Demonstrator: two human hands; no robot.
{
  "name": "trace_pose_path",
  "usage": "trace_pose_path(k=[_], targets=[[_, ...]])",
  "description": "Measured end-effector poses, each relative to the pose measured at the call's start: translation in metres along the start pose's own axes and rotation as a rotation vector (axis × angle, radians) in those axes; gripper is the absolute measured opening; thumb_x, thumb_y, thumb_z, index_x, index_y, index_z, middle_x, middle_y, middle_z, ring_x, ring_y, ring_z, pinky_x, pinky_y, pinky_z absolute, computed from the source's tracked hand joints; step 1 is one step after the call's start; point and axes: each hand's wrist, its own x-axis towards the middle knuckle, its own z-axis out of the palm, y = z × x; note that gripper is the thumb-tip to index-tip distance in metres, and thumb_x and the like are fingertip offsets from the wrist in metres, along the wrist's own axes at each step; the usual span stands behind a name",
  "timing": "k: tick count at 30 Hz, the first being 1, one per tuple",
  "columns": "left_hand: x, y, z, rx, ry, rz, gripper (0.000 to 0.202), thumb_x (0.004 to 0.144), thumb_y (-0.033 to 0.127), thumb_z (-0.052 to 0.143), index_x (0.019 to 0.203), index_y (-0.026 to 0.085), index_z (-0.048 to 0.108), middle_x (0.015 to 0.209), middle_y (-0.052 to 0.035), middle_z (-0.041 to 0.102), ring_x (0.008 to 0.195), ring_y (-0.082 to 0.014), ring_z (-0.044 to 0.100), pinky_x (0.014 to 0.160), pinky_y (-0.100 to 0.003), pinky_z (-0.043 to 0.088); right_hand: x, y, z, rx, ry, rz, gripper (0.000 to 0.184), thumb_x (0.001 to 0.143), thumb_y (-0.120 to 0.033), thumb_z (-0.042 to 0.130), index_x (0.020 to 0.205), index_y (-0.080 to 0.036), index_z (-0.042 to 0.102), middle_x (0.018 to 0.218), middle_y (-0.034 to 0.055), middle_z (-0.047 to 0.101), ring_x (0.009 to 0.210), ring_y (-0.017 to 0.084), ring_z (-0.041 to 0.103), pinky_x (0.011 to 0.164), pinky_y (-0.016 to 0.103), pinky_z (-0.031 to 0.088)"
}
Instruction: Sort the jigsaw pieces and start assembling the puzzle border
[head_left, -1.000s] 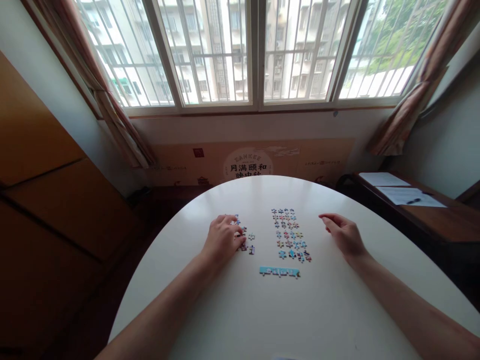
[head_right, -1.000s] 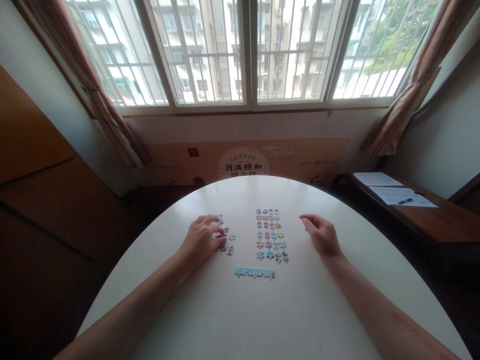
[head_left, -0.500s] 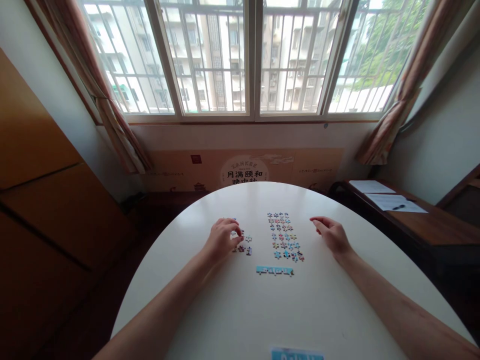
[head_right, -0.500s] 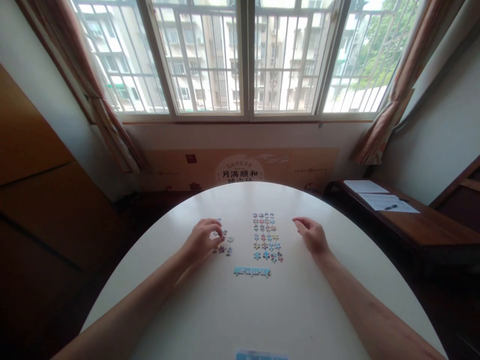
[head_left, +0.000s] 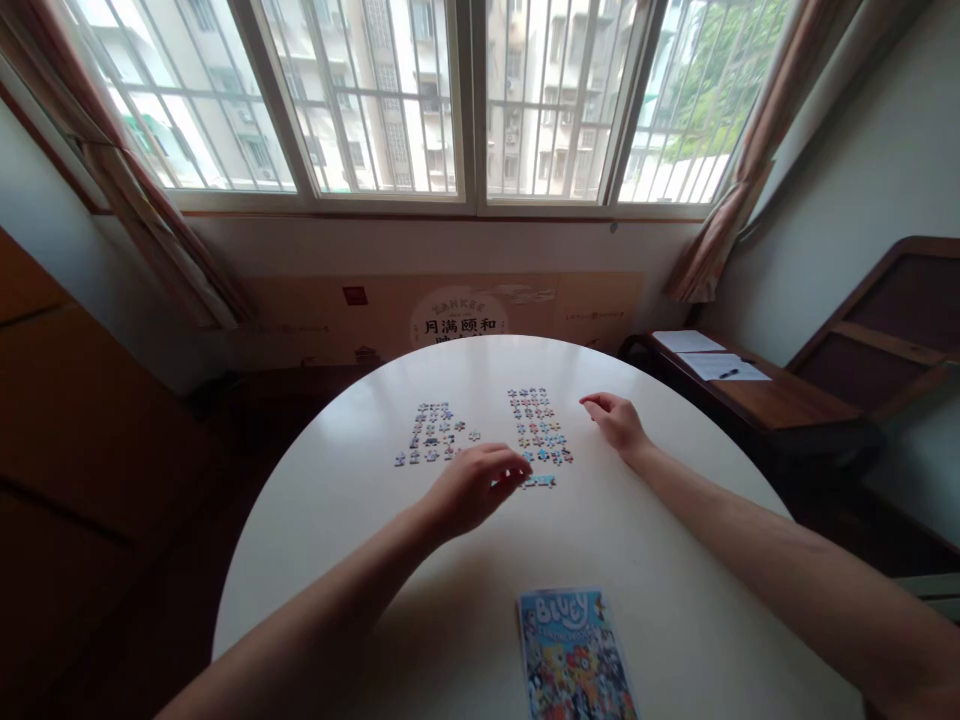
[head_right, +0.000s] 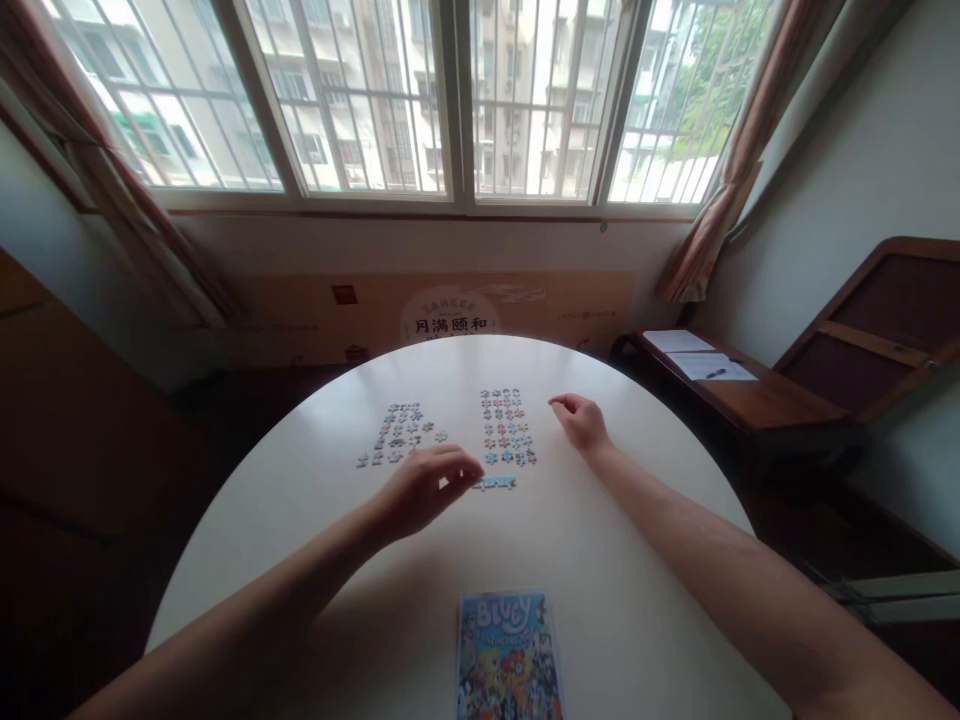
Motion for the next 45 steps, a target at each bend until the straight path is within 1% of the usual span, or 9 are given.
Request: trace_pose_path(k=[5,10,13,18,21,27,30,38,45], targets=[[-0.004,0.001,0.026,-0.152,-0.109,-0.042,0.02,0.091,0.012,0.058,0.097,0.018,0.076,0.089,-0.0048,0.076,0.074,-0.0129,0.069,0.071,-0.025,0.055,-0.013,-0.002,-0.002,-0.025,-0.042,-0.044,0.032,0.076,-0.044,0.064,0.085,-0.017,0.078,0.071,0.0043,0.07,0.065,0.018,0.058,0.062,0.03,0.045],[-0.006,-0.007,0.032,-0.19,-0.13,-0.141,0.026,0.085,0.007,0.059,0.102,0.018,0.076,0.086,-0.0033,0.077,0.073,-0.0124,0.071,0.073,-0.025,0.057,-0.014,-0.003,-0.006,0.003,0.047,-0.07,0.038,0.084,-0.045,0.057,0.095,-0.014,0.076,0.072,0.006,0.069,0.063,0.018,0.058,0.058,0.03,0.045],[-0.006,-0.01,0.036,-0.141,-0.144,-0.139,0.027,0.082,0.005,0.061,0.101,0.018,0.076,0.085,-0.0025,0.078,0.072,-0.0126,0.072,0.073,-0.024,0.058,-0.018,-0.009,-0.009,-0.006,0.037,-0.132,0.036,0.087,-0.043,0.056,0.096,-0.014,0.076,0.072,0.0056,0.069,0.062,0.017,0.057,0.058,0.03,0.044],[-0.006,-0.005,0.033,0.041,-0.128,-0.029,0.024,0.085,0.008,0.062,0.103,0.019,0.075,0.098,-0.0067,0.077,0.083,-0.0166,0.071,0.076,-0.03,0.059,-0.036,-0.04,-0.021,-0.063,-0.123,-0.303,0.019,0.085,-0.032,0.065,0.091,-0.019,0.078,0.084,0.0052,0.074,0.065,0.015,0.058,0.065,0.031,0.048],[-0.003,-0.004,0.022,0.176,-0.085,0.03,0.02,0.095,0.015,0.056,0.104,0.02,0.074,0.102,-0.0071,0.075,0.088,-0.018,0.069,0.077,-0.034,0.058,-0.045,-0.064,-0.031,-0.153,-0.24,-0.57,0.018,0.091,-0.024,0.06,0.097,-0.018,0.076,0.079,0.0037,0.071,0.061,0.013,0.055,0.06,0.028,0.046],[0.0,-0.019,0.007,0.294,-0.046,0.057,0.016,0.096,0.017,0.058,0.096,0.02,0.073,0.099,-0.0045,0.074,0.089,-0.0186,0.064,0.078,-0.035,0.055,-0.069,-0.096,-0.032,-0.243,-0.701,-0.79,0.017,0.094,-0.021,0.059,0.1,-0.022,0.075,0.083,0.0019,0.072,0.07,0.013,0.062,0.065,0.027,0.048],[-0.001,-0.027,0.008,0.299,-0.071,0.077,0.015,0.095,0.018,0.058,0.097,0.021,0.073,0.104,-0.0049,0.073,0.095,-0.0195,0.064,0.083,-0.036,0.054,-0.082,-0.099,-0.023,-0.342,-0.842,-0.824,0.016,0.095,-0.022,0.06,0.102,-0.025,0.075,0.088,0.0007,0.073,0.073,0.013,0.063,0.067,0.028,0.046],[0.001,-0.027,0.011,0.319,-0.094,0.101,0.018,0.096,0.02,0.056,0.097,0.021,0.074,0.109,-0.0057,0.072,0.101,-0.0208,0.063,0.089,-0.039,0.052,-0.097,-0.102,-0.009,-0.483,-0.923,-0.874,0.014,0.092,-0.019,0.06,0.088,-0.023,0.073,0.094,0.001,0.073,0.081,0.015,0.063,0.064,0.029,0.038],[0.002,-0.023,0.01,0.346,-0.123,0.157,0.022,0.097,0.021,0.053,0.097,0.022,0.075,0.106,-0.0052,0.073,0.099,-0.021,0.063,0.086,-0.037,0.053,-0.096,-0.105,-0.011,-0.491,-0.927,-0.782,0.017,0.089,-0.015,0.061,0.086,-0.024,0.076,0.095,-0.0018,0.075,0.082,0.014,0.066,0.067,0.028,0.041]])
